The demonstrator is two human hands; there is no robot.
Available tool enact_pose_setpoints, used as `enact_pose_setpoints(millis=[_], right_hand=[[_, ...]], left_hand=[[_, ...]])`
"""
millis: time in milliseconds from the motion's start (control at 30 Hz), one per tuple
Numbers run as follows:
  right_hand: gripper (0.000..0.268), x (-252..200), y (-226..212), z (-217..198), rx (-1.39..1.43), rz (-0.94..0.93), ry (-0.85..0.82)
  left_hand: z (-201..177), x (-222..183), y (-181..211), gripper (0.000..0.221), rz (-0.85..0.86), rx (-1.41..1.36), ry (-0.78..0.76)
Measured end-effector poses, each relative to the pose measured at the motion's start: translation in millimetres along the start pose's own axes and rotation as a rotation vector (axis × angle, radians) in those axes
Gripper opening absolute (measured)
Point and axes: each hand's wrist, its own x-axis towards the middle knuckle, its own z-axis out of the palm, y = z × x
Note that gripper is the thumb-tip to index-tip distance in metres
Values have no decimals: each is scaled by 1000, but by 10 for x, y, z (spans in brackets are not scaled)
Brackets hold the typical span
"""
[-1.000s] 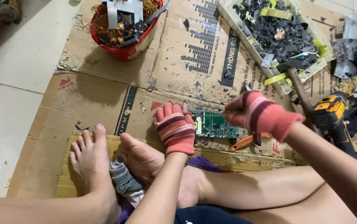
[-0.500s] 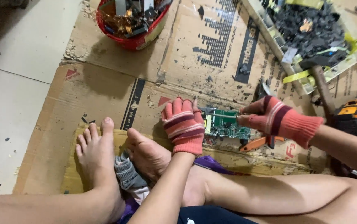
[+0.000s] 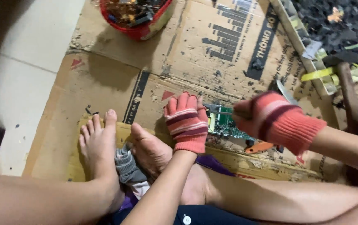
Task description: The person sits on the floor and uses pliers and a knife to remove components from a green circuit board. They pull off a white plastic piece and place it in a red bucket, then scrape and pry at other parts of the board, occasionally pausing to wipe the knife blade.
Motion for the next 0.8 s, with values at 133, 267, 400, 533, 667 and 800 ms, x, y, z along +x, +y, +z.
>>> enact_pose_setpoints(millis=[133,267,400,533,667,800], right_hand=[[16,-325,-363,-353,37,62,-128],[20,-328,-350,-77,34,81,70],[28,-519,-541,-26,-49,60,196],[31,-576,-585,131,-96,82,267],[33,-496,-590,295,-77,93,383],[28,-510,-613,376,-30,86,451]], left_hand=[[6,-39,-17,24,12,9,7],[-22,-29,0,19,-35,3,-12],[61,-104,-73,15,-50,16,-60],[83,-104,-55,11,-77,15,-58],[106,-116,-56,30,-113,69,-108],[68,-95,-32,52,-164,96,-141]])
